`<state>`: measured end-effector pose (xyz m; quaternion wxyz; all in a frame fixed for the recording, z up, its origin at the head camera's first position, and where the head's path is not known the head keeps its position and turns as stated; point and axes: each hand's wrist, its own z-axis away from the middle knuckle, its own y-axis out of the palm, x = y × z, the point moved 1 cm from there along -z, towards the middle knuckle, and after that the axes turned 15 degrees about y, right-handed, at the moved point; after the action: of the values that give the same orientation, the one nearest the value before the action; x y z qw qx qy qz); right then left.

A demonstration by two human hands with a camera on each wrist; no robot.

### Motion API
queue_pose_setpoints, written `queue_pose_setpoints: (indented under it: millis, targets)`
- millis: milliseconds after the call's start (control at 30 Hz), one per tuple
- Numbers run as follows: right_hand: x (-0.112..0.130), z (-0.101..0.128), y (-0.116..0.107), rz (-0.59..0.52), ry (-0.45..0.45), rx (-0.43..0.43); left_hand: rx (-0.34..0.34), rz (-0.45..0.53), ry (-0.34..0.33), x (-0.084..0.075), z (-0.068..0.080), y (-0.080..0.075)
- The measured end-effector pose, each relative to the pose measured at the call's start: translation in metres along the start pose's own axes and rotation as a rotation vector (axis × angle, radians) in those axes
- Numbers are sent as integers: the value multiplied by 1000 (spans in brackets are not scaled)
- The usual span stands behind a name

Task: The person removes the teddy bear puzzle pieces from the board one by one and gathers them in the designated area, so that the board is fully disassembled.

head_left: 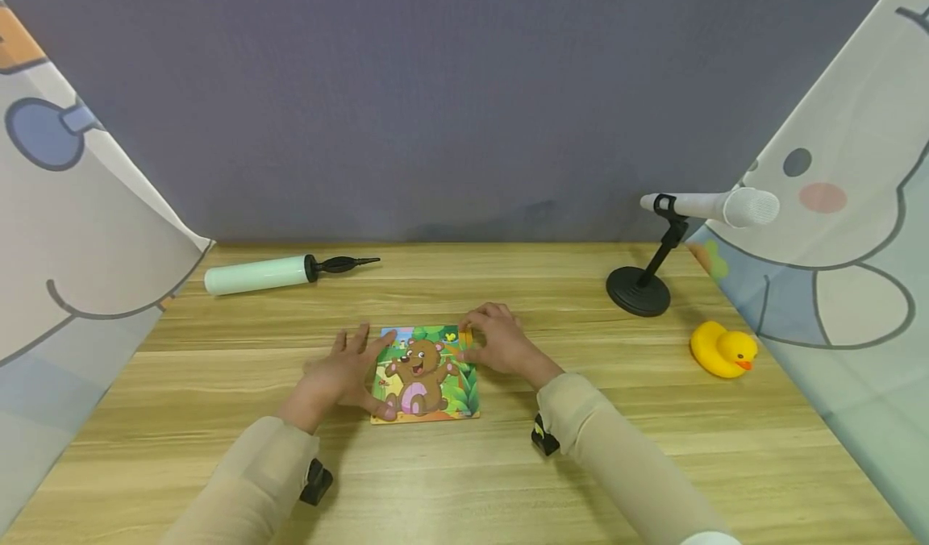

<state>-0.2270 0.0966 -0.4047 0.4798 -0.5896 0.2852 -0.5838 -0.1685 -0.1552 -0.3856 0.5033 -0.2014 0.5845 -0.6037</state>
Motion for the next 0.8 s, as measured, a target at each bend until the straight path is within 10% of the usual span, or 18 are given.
queue_pose_setpoints:
  millis: [800]
  targets:
    - [1,2,-4,37,-17,-23,71,84,-90,-8,-1,-5]
